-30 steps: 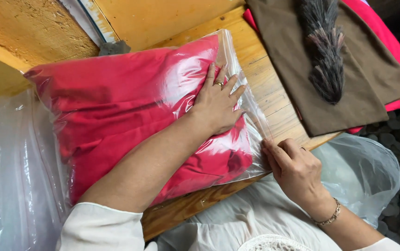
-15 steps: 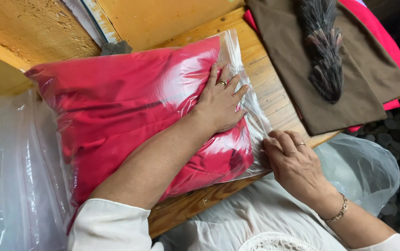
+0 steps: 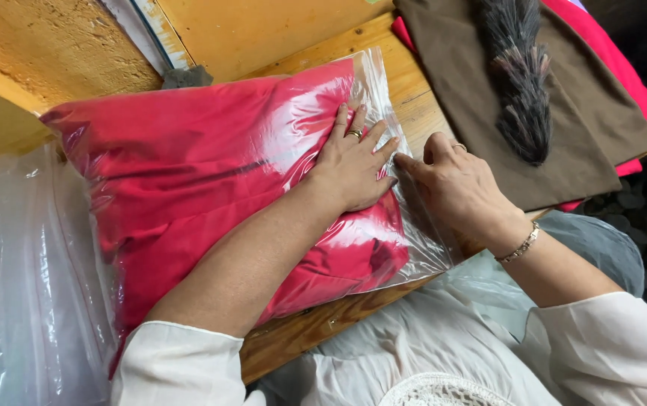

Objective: Brushing a finished pillow and placing it into a clear plastic bag for final packaging.

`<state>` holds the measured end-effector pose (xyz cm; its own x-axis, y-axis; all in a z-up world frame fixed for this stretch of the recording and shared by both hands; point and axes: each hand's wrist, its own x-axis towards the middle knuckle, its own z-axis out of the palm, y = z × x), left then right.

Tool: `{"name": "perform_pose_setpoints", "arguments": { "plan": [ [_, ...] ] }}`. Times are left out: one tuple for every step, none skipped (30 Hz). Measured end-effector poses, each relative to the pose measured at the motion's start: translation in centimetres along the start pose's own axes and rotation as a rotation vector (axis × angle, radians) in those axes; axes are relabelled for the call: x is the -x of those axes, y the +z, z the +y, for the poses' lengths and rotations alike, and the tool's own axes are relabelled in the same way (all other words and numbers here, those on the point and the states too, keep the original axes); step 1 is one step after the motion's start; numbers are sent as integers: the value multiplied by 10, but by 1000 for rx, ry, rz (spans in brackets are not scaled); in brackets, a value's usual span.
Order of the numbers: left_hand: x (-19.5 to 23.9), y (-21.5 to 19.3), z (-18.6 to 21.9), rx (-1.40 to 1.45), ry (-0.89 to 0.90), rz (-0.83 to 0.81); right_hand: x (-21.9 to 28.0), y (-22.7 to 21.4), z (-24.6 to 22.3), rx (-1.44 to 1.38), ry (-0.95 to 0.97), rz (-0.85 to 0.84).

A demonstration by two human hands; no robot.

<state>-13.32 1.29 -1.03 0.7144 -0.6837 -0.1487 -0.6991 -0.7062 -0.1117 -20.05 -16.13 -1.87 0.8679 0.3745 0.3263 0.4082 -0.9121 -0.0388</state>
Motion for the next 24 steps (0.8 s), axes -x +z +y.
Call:
{"name": "perform_pose_setpoints", "arguments": {
  "plan": [
    [-1, 1, -1, 0, 1, -2, 0, 1, 0, -17, 16, -14],
    [-1, 2, -1, 1, 2, -4, 0, 3, -1, -34, 31, -28],
    [-2, 3, -1, 4, 3, -6, 2, 5, 0, -34, 32, -32],
    [-3, 4, -2, 11, -1, -13, 4, 8, 1, -53, 48, -45],
    [-4, 4, -3, 19, -5, -21, 6, 10, 2, -71, 64, -58],
    [-4, 5, -3, 19, -3, -22, 6, 5, -1, -71, 67, -59],
    [-5, 6, -3, 31, -7, -26, 7, 0, -4, -35, 46, -90],
    [-5, 7, -4, 40, -15, -31, 7, -5, -7, 0, 23, -118],
    [-4, 4, -4, 39, -15, -32, 14, 0, -7, -1, 23, -117],
    [-3, 2, -4, 53, -18, -43, 22, 5, -7, 80, -33, -109],
    [-2, 0, -4, 66, -20, -55, 29, 10, -7, 160, -89, -100],
    [-4, 1, -5, 66, -18, -56, 34, 3, -13, 160, -87, -101],
    [-6, 3, -5, 63, -15, -60, 40, -3, -19, 212, -109, -97],
    [-7, 5, -6, 60, -13, -64, 45, -10, -26, 265, -132, -95],
    [-7, 5, -6, 62, -11, -65, 51, -14, -29, 265, -131, -97],
    [-7, 5, -6, 62, -11, -72, 58, -18, -32, 263, -157, -88],
    [-8, 5, -6, 62, -11, -79, 64, -22, -36, 260, -183, -78],
    [-7, 5, -7, 63, -10, -80, 71, -25, -38, 260, -181, -80],
    [-7, 4, -7, 64, -9, -80, 77, -27, -40, 263, -188, -96],
    [-7, 3, -6, 64, -6, -80, 83, -30, -41, 267, -194, -112],
    [-6, 2, -6, 64, -4, -80, 88, -31, -43, 266, -191, -113],
    [-5, 0, -6, 67, -5, -82, 93, -31, -44, 277, -200, -107],
    [-4, -1, -6, 70, -6, -84, 97, -32, -46, 287, -208, -101],
    [-5, -2, -6, 71, -8, -84, 101, -35, -46, 286, -209, -102]
  ]
}}
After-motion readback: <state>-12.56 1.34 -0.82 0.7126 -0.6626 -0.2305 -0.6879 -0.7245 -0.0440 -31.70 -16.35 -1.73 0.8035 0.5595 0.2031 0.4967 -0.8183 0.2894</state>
